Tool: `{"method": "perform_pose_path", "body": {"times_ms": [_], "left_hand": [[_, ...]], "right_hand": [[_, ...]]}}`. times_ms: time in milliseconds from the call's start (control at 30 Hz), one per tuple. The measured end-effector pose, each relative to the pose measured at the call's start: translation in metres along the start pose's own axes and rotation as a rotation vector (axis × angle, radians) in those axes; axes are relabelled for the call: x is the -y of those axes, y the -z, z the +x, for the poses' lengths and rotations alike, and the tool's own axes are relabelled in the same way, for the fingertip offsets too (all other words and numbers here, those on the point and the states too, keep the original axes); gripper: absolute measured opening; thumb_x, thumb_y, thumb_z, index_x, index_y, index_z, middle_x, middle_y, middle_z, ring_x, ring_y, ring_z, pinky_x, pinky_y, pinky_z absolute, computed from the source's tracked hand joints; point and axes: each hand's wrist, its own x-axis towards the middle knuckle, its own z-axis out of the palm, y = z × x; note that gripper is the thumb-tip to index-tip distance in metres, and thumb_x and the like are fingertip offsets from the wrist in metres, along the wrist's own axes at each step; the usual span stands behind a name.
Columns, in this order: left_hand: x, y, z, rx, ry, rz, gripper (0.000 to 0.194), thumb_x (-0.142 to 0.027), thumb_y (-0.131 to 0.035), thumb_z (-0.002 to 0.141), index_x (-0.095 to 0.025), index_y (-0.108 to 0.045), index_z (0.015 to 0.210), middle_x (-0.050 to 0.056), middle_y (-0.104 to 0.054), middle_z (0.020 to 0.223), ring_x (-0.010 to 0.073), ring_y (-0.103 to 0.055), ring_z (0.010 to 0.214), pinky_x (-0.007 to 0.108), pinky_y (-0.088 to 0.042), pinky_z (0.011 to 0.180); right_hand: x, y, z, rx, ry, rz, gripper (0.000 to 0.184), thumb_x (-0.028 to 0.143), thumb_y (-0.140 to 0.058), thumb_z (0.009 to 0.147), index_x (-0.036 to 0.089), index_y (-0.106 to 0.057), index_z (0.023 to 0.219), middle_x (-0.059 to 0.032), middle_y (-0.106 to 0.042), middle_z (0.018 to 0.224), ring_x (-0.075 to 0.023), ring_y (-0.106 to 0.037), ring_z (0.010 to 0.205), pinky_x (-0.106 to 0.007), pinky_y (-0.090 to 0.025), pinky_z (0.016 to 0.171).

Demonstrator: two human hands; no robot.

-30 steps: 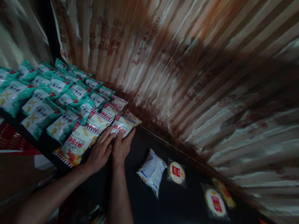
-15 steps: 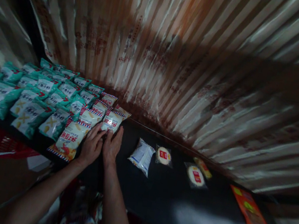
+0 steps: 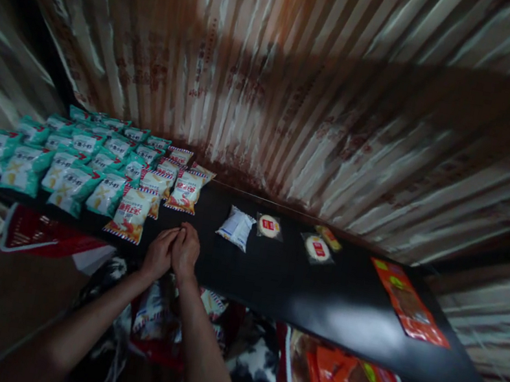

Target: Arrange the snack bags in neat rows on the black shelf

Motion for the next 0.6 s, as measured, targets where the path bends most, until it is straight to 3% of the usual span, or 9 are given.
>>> {"method": "perform_pose_path", "body": {"times_ms": [233, 467, 600], "left_hand": [[-0.011, 0.004, -0.043, 0.018, 0.001, -0.073, 0.024, -0.018, -0.043, 0.086, -0.017, -0.061, 0.101, 0.010, -0.066, 0.102, 0.0200, -0.060, 0.099, 0.035, -0.049, 0.089], [-0.014, 0.013, -0.094, -0.012, -0.036, -0.018, 0.026, -0.018, -0.043, 0.085, -0.018, -0.059, 0.106, 0.010, -0.064, 0.105, 0.0200, -0.058, 0.102, 0.036, -0.048, 0.092], [-0.008, 0.014, -0.125, 0.052, -0.032, 0.087, 0.026, -0.016, -0.045, 0.083, -0.017, -0.060, 0.104, 0.010, -0.064, 0.105, 0.0214, -0.058, 0.102, 0.038, -0.048, 0.092]], "right_hand": [[-0.003, 0.014, -0.045, -0.022, 0.032, 0.012, 0.034, 0.022, -0.036, 0.086, 0.016, -0.066, 0.101, -0.0098, -0.067, 0.101, -0.0189, -0.061, 0.095, -0.033, -0.046, 0.089], [-0.010, 0.020, -0.093, 0.005, 0.200, -0.001, 0.034, 0.017, -0.035, 0.086, 0.016, -0.066, 0.102, -0.0103, -0.066, 0.102, -0.0191, -0.059, 0.097, -0.033, -0.045, 0.090], [-0.028, 0.016, -0.118, 0.112, 0.253, -0.037, 0.037, 0.011, -0.035, 0.082, 0.017, -0.065, 0.104, -0.0098, -0.065, 0.104, -0.0191, -0.057, 0.102, -0.035, -0.043, 0.095]]}}
